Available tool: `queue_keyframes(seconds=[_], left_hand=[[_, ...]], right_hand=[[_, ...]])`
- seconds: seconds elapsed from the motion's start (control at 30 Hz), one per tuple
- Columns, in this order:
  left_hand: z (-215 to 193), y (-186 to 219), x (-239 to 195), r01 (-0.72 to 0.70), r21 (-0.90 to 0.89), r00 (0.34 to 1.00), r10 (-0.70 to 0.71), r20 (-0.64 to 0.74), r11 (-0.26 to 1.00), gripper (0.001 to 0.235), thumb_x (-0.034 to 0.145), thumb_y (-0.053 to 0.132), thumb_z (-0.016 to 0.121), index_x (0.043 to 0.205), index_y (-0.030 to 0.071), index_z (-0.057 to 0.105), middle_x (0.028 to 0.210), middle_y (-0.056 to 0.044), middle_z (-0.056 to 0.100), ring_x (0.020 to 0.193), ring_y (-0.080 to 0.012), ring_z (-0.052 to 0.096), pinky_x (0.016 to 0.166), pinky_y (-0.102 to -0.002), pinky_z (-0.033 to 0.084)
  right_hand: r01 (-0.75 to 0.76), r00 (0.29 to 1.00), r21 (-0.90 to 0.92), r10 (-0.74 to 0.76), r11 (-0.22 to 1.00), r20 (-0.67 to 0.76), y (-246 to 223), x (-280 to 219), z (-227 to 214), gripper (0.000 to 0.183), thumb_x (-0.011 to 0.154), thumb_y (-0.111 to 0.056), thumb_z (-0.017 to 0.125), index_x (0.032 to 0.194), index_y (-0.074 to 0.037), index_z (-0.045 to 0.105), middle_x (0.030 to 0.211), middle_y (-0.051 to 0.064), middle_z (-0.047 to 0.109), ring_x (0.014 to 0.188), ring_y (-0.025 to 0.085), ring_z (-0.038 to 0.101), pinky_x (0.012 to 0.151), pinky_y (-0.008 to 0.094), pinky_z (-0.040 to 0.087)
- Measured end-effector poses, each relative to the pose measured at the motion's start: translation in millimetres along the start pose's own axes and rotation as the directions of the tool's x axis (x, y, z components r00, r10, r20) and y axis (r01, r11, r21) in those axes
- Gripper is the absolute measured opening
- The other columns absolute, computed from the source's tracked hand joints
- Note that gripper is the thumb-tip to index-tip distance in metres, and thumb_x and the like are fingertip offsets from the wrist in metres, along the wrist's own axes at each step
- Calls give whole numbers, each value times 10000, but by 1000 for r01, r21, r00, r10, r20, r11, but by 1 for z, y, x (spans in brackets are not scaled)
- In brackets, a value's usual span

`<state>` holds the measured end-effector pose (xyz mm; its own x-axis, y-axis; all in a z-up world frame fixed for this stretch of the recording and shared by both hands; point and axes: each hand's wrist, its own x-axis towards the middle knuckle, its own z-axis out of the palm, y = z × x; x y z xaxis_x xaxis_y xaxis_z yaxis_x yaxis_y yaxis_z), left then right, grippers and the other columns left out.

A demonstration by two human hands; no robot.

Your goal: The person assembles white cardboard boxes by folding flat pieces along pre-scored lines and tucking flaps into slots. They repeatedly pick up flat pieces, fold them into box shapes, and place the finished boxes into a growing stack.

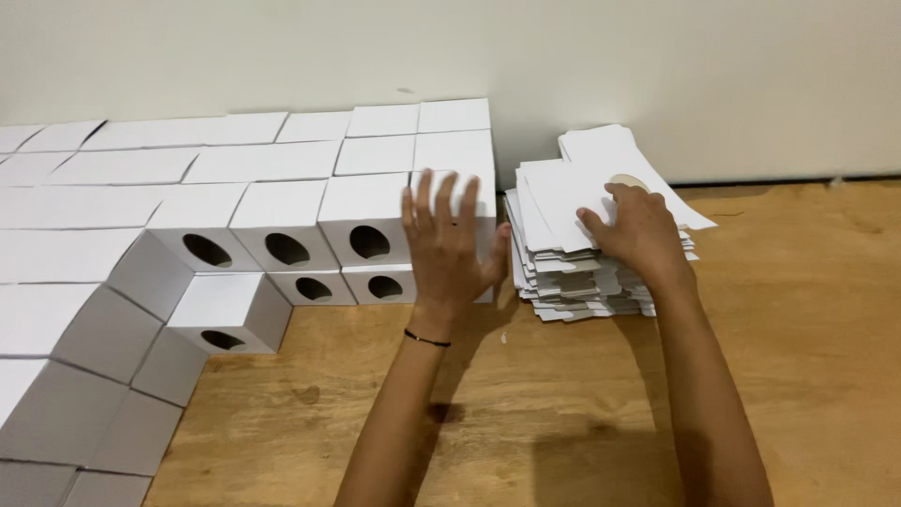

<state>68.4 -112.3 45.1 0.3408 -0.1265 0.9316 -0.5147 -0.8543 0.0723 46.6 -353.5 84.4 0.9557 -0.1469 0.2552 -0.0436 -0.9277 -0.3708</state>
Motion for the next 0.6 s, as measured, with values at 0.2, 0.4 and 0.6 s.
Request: queue_keyframes(seconds=[0.2,0.4,0.6], left_hand=[[-10,82,-22,94,-424,844,154,514,901,549,980,203,498,1488,25,387,1396,-280,475,1341,-460,451,1147,-527,339],[3,72,-25,451,-420,653,29,757,788,467,1001,309,408,1409,113,528,1474,-147,451,1447,-327,336,1203,-502,209],[-7,78,-15,583,-364,588,-68,806,726,601,984,328,537,1476,18,386,1519,-226,281,1448,-393,207,1143,-569,252]], right_hand=[[21,991,-24,-17,1000,135,-5,-21,-19,731,899,-584,582,1357,-14,606,1427,285,503,1365,481,419,1085,554,404],[34,983,-76,-19,997,185,3,-22,-12,695,868,-504,621,1363,-17,586,1377,263,532,1327,436,458,1050,568,413],[-85,979,2,83,996,184,4,-20,1,980,721,-539,778,1481,-16,446,1378,282,469,1326,446,380,1060,612,310]])
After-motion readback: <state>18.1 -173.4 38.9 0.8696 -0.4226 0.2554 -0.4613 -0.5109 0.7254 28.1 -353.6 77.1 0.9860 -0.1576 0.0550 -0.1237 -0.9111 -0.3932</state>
